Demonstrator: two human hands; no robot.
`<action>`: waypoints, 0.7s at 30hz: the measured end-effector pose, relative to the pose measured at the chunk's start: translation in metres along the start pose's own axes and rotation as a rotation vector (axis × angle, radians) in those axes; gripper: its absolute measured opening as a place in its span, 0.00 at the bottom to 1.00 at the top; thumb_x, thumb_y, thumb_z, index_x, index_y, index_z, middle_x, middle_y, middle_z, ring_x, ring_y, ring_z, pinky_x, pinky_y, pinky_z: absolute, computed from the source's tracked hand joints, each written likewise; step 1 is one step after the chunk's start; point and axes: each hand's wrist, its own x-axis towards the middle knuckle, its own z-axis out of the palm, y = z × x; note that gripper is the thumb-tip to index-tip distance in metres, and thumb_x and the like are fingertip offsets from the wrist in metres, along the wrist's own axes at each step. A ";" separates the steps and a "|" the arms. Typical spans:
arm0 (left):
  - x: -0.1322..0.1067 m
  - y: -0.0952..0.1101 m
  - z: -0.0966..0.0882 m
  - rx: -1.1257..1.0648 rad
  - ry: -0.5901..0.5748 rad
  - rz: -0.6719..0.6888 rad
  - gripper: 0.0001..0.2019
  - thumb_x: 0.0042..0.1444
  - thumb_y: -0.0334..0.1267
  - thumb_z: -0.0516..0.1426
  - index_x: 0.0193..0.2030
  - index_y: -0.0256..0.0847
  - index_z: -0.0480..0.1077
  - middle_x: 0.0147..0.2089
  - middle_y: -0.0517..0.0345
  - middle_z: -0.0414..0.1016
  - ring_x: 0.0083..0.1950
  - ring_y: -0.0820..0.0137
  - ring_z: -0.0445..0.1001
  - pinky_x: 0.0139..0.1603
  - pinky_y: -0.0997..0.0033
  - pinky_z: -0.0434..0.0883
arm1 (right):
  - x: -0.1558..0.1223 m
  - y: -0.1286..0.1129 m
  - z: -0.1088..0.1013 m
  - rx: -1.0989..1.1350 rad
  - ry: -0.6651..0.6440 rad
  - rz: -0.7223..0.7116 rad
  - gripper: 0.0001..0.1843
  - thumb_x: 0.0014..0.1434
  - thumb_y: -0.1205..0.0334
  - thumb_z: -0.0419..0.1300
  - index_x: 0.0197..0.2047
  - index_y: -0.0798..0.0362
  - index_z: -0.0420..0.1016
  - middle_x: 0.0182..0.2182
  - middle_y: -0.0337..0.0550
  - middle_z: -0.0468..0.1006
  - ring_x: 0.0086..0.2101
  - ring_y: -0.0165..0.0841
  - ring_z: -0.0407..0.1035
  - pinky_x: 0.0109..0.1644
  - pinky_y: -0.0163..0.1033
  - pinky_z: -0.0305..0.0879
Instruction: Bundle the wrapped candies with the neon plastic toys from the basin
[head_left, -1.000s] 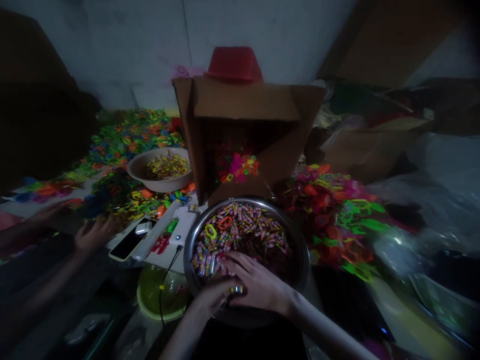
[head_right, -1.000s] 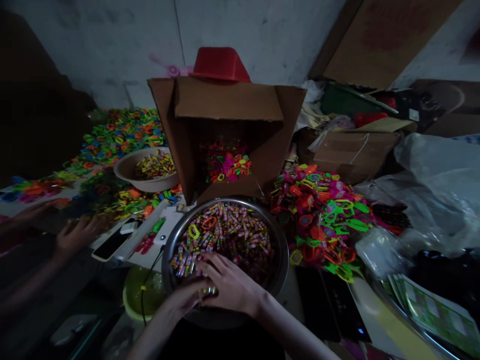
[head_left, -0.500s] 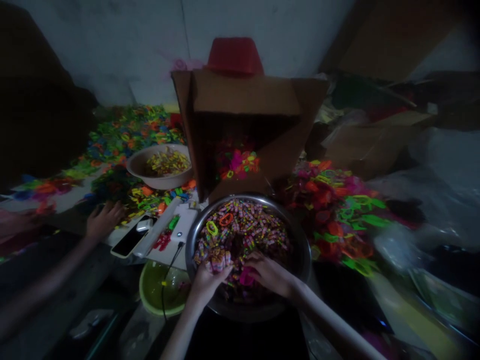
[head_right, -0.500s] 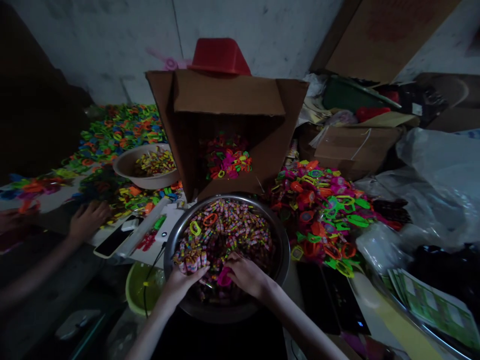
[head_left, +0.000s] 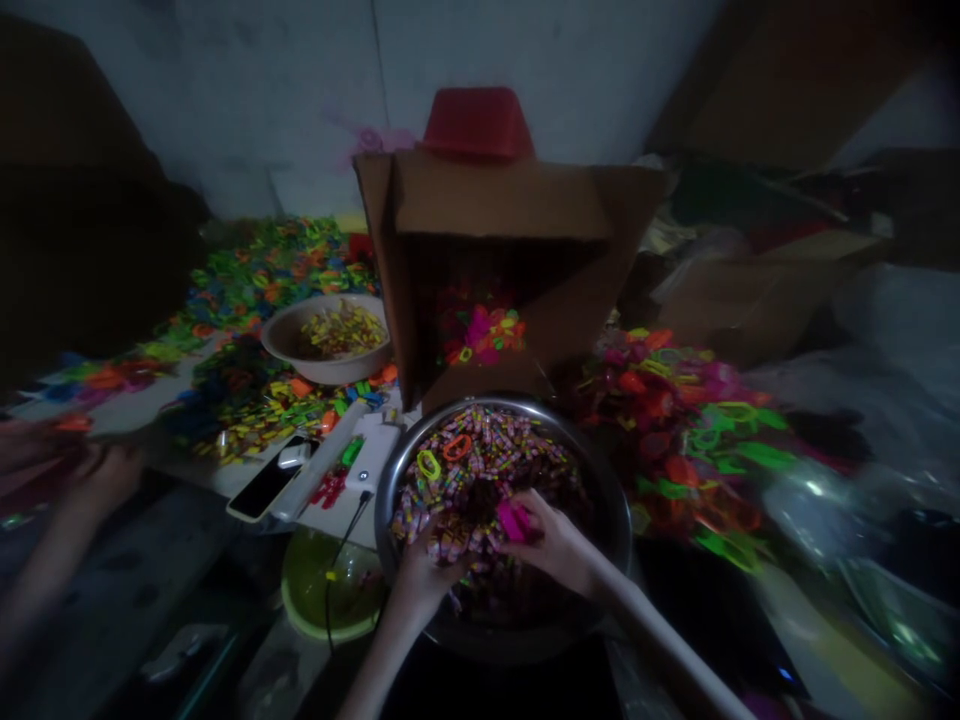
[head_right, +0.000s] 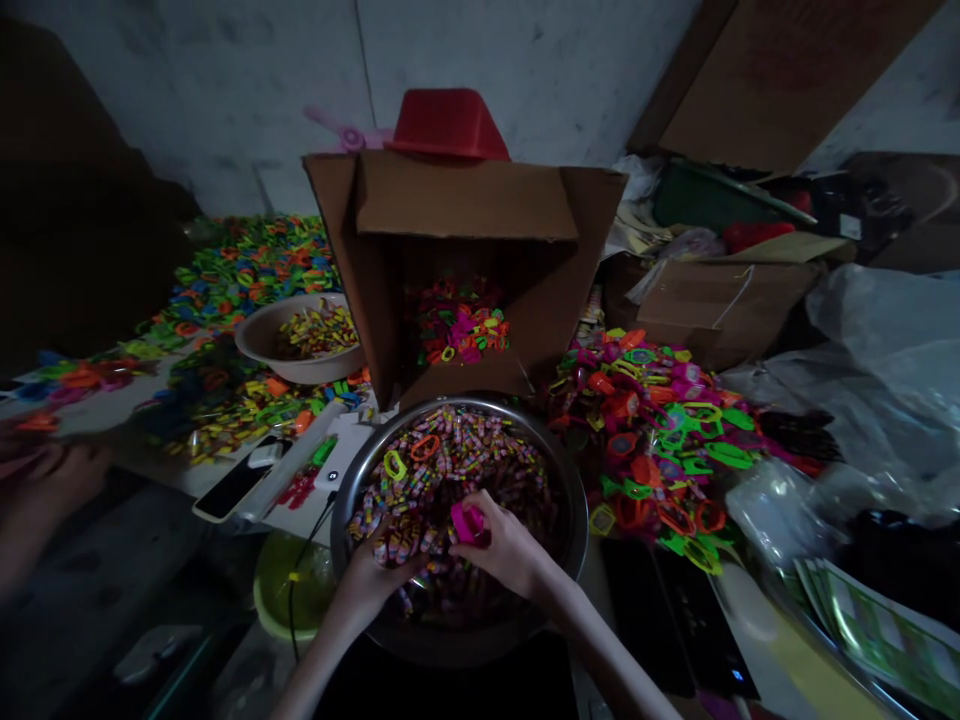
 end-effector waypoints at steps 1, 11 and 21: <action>0.000 -0.001 0.000 0.022 0.016 -0.002 0.23 0.44 0.40 0.62 0.49 0.38 0.70 0.50 0.47 0.78 0.51 0.56 0.75 0.54 0.58 0.68 | -0.001 -0.001 0.000 0.036 -0.014 0.000 0.24 0.51 0.57 0.66 0.49 0.53 0.64 0.38 0.40 0.75 0.36 0.31 0.71 0.40 0.34 0.68; -0.001 0.001 0.002 0.081 0.079 -0.022 0.26 0.40 0.38 0.65 0.50 0.39 0.71 0.45 0.49 0.80 0.48 0.57 0.76 0.53 0.59 0.69 | 0.002 -0.014 -0.010 -0.063 -0.161 -0.268 0.18 0.63 0.64 0.54 0.56 0.48 0.68 0.53 0.46 0.68 0.53 0.33 0.65 0.58 0.39 0.62; 0.000 0.004 0.003 0.071 0.033 -0.020 0.23 0.40 0.36 0.65 0.47 0.40 0.73 0.47 0.50 0.79 0.50 0.55 0.75 0.54 0.58 0.68 | 0.004 -0.016 0.002 -0.225 -0.125 -0.328 0.20 0.63 0.67 0.53 0.57 0.48 0.67 0.54 0.46 0.66 0.54 0.32 0.64 0.58 0.38 0.63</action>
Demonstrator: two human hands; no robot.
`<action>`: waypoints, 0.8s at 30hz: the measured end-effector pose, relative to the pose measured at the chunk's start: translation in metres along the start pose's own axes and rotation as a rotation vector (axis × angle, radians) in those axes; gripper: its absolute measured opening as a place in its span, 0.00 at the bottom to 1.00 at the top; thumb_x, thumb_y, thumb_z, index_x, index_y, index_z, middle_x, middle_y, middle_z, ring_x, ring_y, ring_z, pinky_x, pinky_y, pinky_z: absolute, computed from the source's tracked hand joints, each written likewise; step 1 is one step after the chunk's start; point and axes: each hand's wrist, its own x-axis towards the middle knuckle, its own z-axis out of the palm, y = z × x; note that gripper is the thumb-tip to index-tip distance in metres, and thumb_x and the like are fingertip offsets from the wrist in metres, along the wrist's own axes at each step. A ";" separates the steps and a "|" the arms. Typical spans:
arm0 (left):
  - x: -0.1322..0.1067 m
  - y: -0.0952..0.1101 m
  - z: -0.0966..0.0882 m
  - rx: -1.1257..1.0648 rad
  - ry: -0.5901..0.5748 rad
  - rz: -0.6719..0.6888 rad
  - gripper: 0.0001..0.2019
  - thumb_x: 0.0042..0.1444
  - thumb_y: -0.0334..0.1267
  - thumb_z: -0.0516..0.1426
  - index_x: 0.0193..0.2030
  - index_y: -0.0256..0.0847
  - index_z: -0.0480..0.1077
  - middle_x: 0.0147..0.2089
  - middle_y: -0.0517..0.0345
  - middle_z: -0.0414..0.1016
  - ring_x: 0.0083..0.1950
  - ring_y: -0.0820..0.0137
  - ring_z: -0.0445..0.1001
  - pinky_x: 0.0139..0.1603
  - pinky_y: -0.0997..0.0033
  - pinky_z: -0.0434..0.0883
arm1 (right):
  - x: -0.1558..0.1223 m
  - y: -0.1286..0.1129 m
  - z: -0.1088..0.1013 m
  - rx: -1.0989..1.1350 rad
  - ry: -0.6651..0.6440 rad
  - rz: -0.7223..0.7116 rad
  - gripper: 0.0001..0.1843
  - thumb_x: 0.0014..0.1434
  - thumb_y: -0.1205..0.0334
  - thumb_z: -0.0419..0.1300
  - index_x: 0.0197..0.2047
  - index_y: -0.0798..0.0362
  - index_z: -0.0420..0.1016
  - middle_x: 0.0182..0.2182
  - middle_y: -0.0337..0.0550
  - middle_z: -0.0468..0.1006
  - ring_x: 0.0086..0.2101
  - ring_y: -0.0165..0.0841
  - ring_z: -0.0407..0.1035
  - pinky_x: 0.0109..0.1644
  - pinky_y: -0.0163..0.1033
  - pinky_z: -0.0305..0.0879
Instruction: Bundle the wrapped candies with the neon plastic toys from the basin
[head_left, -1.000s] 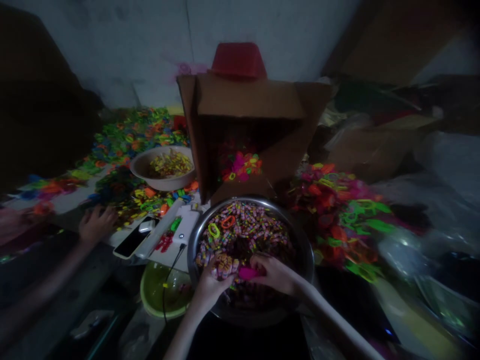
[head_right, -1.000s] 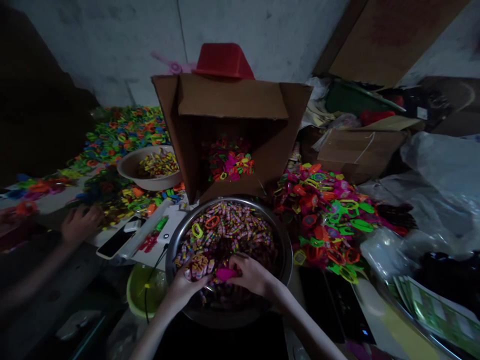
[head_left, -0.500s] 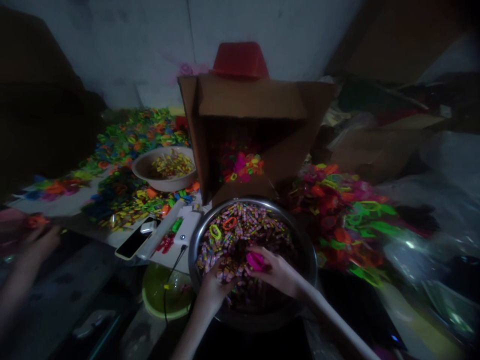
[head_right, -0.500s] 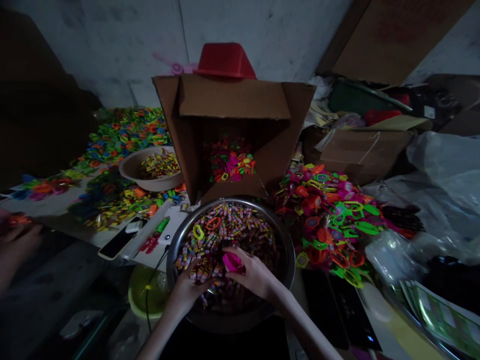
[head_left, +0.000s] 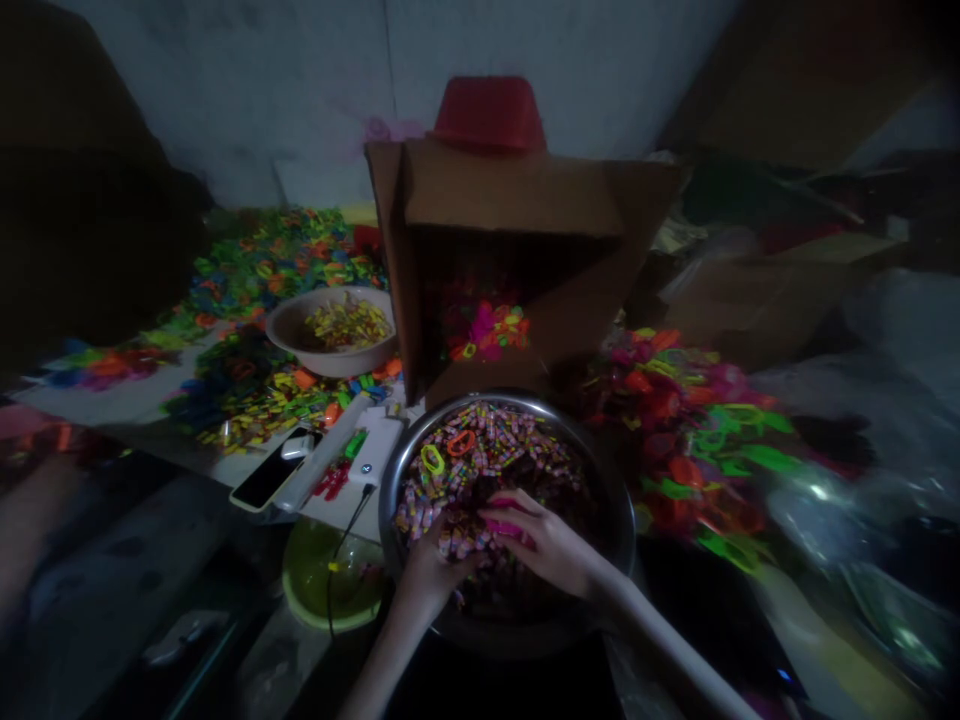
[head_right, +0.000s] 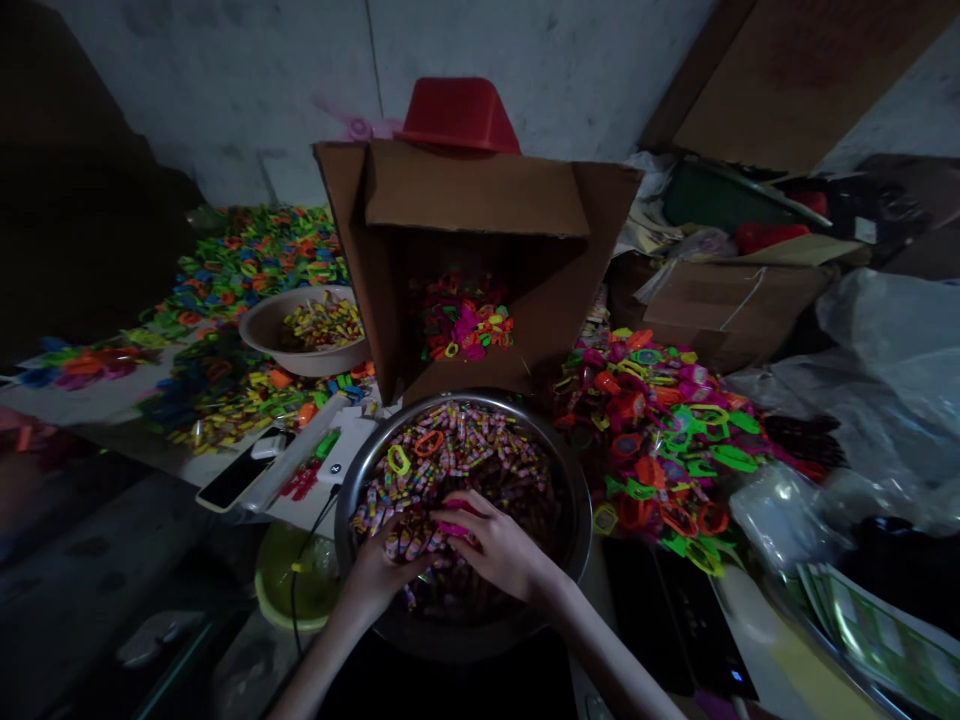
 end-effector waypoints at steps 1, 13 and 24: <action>0.000 0.000 0.000 -0.020 -0.010 0.005 0.23 0.40 0.36 0.65 0.46 0.40 0.73 0.47 0.50 0.79 0.50 0.55 0.75 0.54 0.58 0.67 | 0.000 -0.001 0.001 -0.034 0.009 0.001 0.20 0.62 0.66 0.53 0.57 0.47 0.67 0.54 0.46 0.66 0.53 0.32 0.64 0.58 0.39 0.64; 0.003 0.006 -0.006 -0.264 -0.146 -0.033 0.18 0.39 0.38 0.67 0.40 0.37 0.75 0.43 0.53 0.81 0.49 0.57 0.75 0.53 0.59 0.69 | 0.011 0.001 0.005 -0.381 0.002 -0.132 0.15 0.64 0.62 0.53 0.52 0.50 0.71 0.53 0.43 0.72 0.49 0.33 0.69 0.53 0.39 0.69; 0.003 0.003 -0.005 -0.260 -0.175 0.011 0.21 0.40 0.36 0.67 0.45 0.38 0.74 0.46 0.53 0.80 0.50 0.58 0.75 0.55 0.61 0.68 | 0.006 0.002 0.002 -0.507 -0.030 -0.307 0.13 0.66 0.61 0.50 0.45 0.54 0.74 0.45 0.45 0.77 0.40 0.33 0.72 0.46 0.38 0.70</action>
